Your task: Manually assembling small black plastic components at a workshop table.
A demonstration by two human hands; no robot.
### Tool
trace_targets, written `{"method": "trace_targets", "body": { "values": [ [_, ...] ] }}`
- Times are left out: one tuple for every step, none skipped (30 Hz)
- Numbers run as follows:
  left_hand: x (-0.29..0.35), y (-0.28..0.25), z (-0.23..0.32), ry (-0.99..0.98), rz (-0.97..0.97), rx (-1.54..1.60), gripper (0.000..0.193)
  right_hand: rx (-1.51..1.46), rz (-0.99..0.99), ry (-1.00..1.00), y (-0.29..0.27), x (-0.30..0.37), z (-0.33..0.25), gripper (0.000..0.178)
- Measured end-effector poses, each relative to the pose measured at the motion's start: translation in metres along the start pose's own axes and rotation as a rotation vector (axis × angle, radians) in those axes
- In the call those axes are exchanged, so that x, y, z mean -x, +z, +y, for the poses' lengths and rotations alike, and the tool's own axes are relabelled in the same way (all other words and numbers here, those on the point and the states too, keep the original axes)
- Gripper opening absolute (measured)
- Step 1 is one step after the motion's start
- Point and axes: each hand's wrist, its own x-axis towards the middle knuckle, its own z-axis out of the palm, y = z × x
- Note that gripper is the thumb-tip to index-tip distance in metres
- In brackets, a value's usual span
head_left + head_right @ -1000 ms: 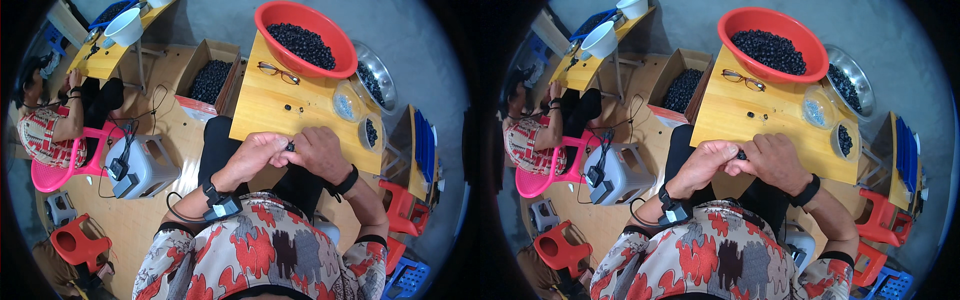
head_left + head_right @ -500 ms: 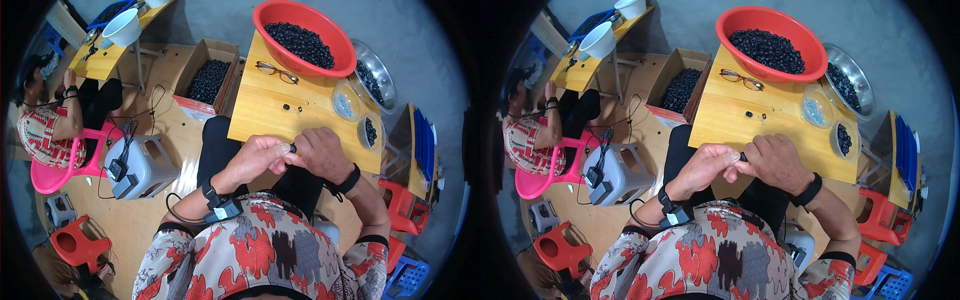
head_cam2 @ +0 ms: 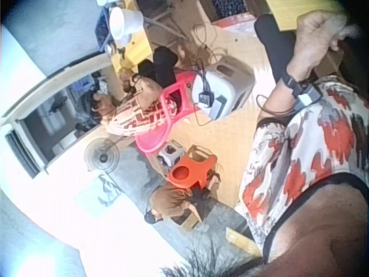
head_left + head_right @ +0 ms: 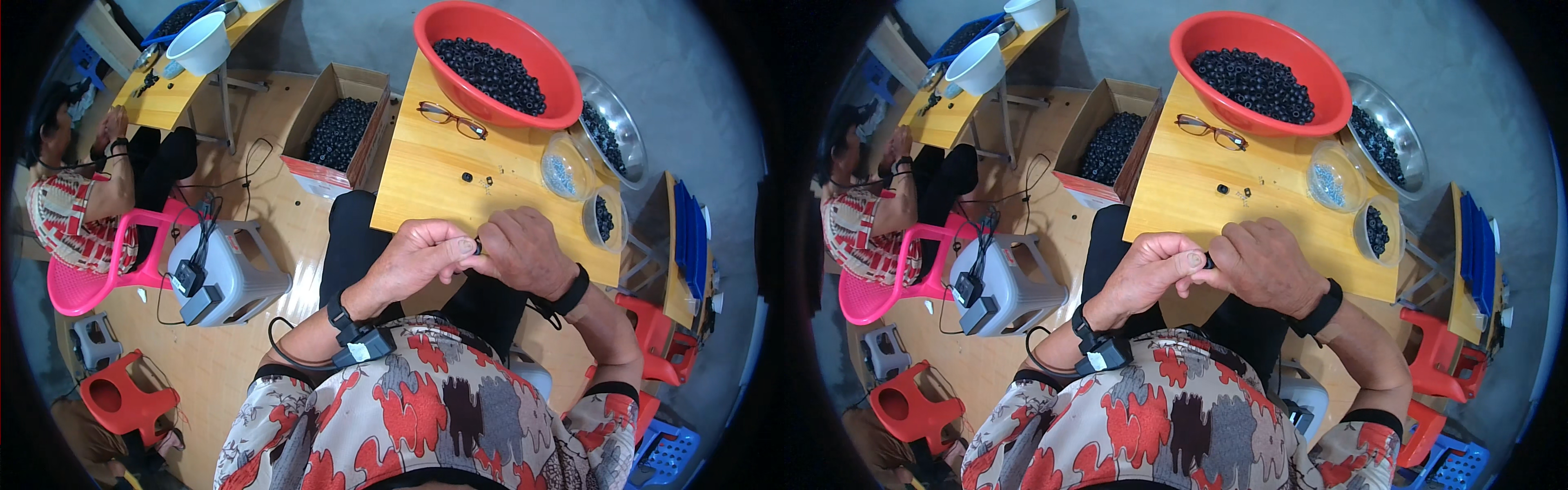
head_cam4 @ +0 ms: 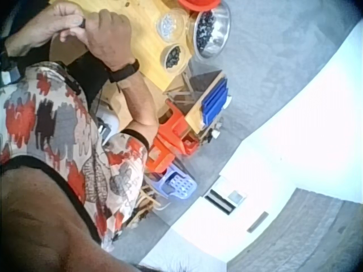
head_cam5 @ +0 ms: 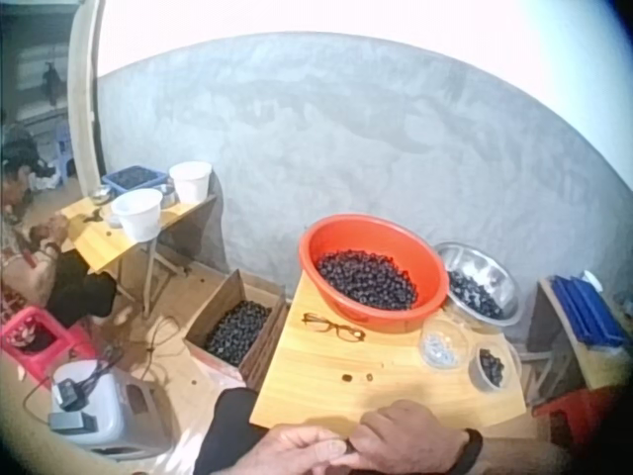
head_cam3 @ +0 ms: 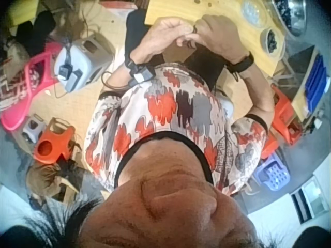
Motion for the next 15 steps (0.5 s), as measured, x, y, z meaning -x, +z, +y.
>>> {"method": "trace_targets", "body": {
  "values": [
    [0.000,0.000,0.001,0.007,0.001,0.005,0.023,-0.001,-0.001,-0.001,-0.001,-0.001,0.000,0.036],
    [0.000,-0.001,0.001,0.015,0.003,0.009,0.022,0.012,-0.014,0.003,-0.001,-0.002,0.000,0.036],
    [0.000,-0.002,0.001,0.015,0.004,0.010,0.022,0.025,-0.027,0.008,-0.001,-0.003,-0.001,0.037],
    [-0.001,-0.003,0.000,0.018,-0.015,0.043,0.023,0.024,-0.027,0.007,-0.001,-0.003,-0.001,0.037],
    [-0.001,-0.004,-0.001,0.022,-0.033,0.075,0.023,0.015,-0.020,0.013,0.000,-0.004,-0.001,0.037],
    [-0.001,-0.005,-0.003,0.023,-0.033,0.075,0.023,0.007,-0.012,0.018,0.000,-0.004,-0.002,0.037],
    [-0.002,-0.004,-0.005,0.024,-0.008,0.092,0.023,0.008,-0.011,0.018,0.001,-0.005,-0.002,0.037],
    [-0.002,-0.003,-0.006,0.024,0.018,0.108,0.023,0.006,-0.010,0.037,0.002,-0.005,-0.002,0.037],
    [-0.003,-0.002,-0.007,0.023,0.015,0.106,0.023,0.005,-0.008,0.059,0.004,-0.005,-0.001,0.037],
    [-0.003,-0.001,-0.007,0.023,0.040,0.122,0.024,0.005,-0.006,0.063,0.004,-0.005,0.000,0.037],
    [-0.004,0.000,-0.008,0.024,0.064,0.138,0.024,0.001,0.031,0.066,0.004,-0.005,0.002,0.037],
    [-0.003,0.001,-0.008,0.020,0.062,0.135,0.024,-0.005,0.068,0.070,0.004,-0.004,0.002,0.037],
    [-0.003,0.002,-0.008,0.024,0.079,0.144,0.024,-0.006,0.070,0.075,0.005,-0.003,0.003,0.037],
    [-0.002,0.002,-0.008,0.028,0.097,0.154,0.025,-0.016,0.077,0.079,0.006,-0.002,0.003,0.037],
    [-0.002,0.003,-0.010,0.025,0.096,0.150,0.025,-0.026,0.084,0.080,0.006,-0.001,0.003,0.038]
  ]
}}
